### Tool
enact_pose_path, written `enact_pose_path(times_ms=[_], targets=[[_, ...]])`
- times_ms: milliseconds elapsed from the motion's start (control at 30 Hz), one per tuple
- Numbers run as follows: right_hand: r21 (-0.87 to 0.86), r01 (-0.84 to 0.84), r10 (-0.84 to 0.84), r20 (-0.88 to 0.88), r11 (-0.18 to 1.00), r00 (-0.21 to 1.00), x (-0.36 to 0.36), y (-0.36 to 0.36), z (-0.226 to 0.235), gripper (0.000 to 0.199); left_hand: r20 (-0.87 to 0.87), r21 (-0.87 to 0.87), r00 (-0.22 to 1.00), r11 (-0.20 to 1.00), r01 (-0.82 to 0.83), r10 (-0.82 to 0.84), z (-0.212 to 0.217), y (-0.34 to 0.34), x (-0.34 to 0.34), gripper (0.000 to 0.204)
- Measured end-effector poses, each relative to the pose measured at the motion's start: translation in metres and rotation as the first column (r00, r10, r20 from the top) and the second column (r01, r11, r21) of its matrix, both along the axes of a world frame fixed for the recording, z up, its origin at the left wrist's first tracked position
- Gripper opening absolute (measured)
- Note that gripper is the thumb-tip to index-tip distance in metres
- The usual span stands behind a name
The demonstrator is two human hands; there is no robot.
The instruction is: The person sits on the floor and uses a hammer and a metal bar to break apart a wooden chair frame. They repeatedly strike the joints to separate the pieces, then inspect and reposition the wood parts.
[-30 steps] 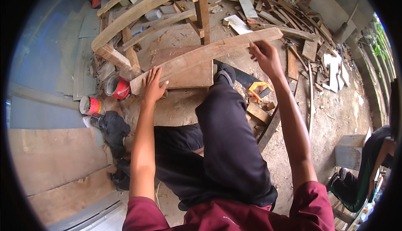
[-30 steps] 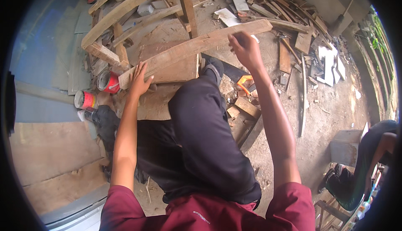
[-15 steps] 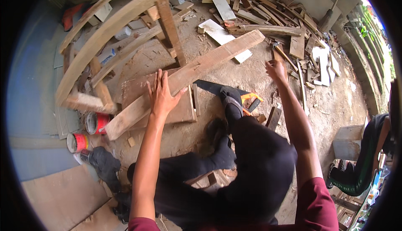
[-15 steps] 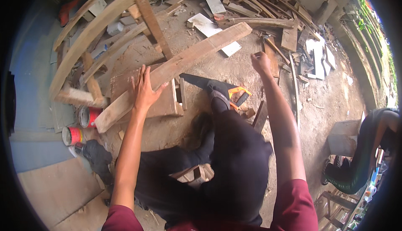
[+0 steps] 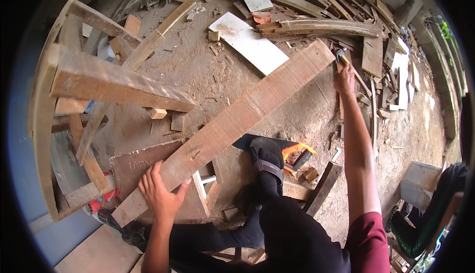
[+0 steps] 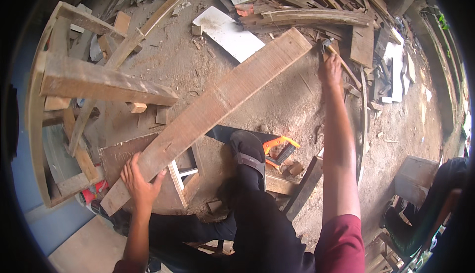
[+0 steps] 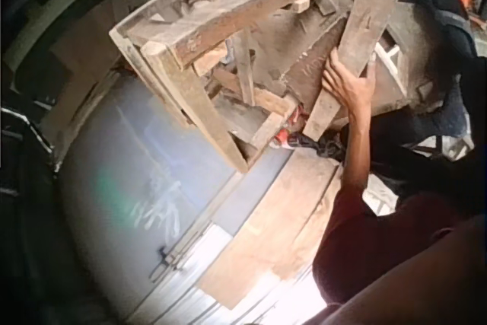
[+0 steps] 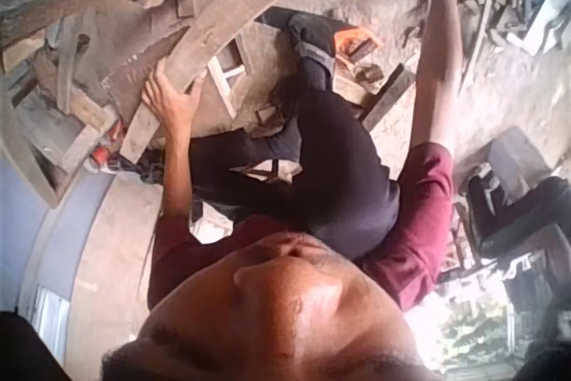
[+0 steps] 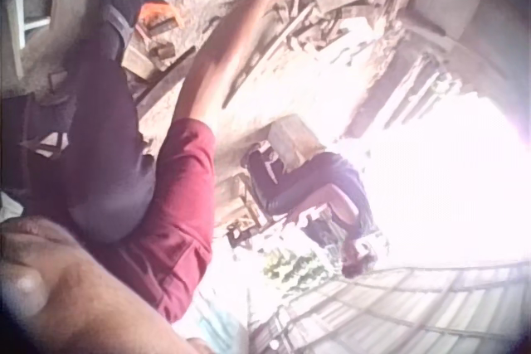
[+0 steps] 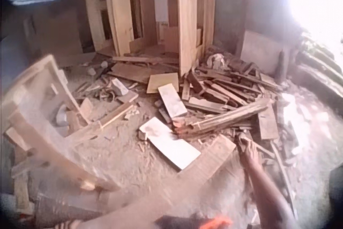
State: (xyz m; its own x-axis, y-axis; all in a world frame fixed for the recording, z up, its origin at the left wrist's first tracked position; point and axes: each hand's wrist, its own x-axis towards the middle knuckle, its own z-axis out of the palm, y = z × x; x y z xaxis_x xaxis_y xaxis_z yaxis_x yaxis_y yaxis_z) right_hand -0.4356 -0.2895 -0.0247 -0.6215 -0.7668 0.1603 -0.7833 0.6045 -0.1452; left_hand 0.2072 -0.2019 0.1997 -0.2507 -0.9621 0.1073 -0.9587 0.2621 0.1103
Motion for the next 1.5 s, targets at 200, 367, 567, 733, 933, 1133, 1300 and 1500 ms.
enact_pose_path(times_ms=[200, 367, 567, 733, 933, 1133, 1300, 1500], targets=[[0.169, 0.075, -0.064, -0.065, 0.983, 0.996, -0.045, -0.013, -0.005, 0.068, 0.014, 0.020, 1.000, 1.000, 0.013, -0.014, 0.007, 0.000, 0.004, 0.086], [0.241, -0.003, 0.027, -0.097, 0.970, 0.995, -0.061, 0.005, -0.014, 0.046, 0.000, 0.039, 1.000, 0.999, 0.026, -0.026, 0.008, -0.008, 0.001, 0.086], [-0.125, 0.058, -0.026, 0.241, 0.990, 0.970, -0.033, 0.039, -0.011, 0.042, -0.112, 0.174, 0.994, 0.984, 0.025, -0.005, 0.018, -0.017, 0.002, 0.085], [-0.452, 0.238, 0.192, 0.718, 0.860, 0.669, 0.133, 0.079, 0.117, 0.044, -0.138, 0.083, 0.990, 0.996, 0.026, -0.015, 0.010, -0.002, 0.023, 0.082], [-0.396, -0.343, 0.524, 0.659, 0.852, 0.540, 0.299, 0.135, 0.255, 0.049, -0.144, -0.026, 0.988, 0.998, 0.055, -0.058, -0.002, 0.001, 0.019, 0.085], [-0.341, -0.575, 0.621, 0.671, 0.744, 0.405, 0.397, 0.161, 0.338, 0.043, -0.148, -0.074, 0.989, 0.997, 0.016, -0.026, -0.006, -0.003, 0.022, 0.094], [-0.267, -0.694, 0.737, 0.357, 0.669, 0.574, 0.382, 0.142, 0.294, 0.031, -0.110, 0.081, 0.994, 0.997, -0.009, 0.018, 0.000, -0.010, 0.009, 0.103], [-0.435, -0.586, 0.728, 0.470, 0.684, 0.500, 0.452, 0.140, 0.358, 0.030, -0.094, 0.091, 0.994, 0.994, -0.055, 0.063, 0.003, 0.005, 0.025, 0.106]])
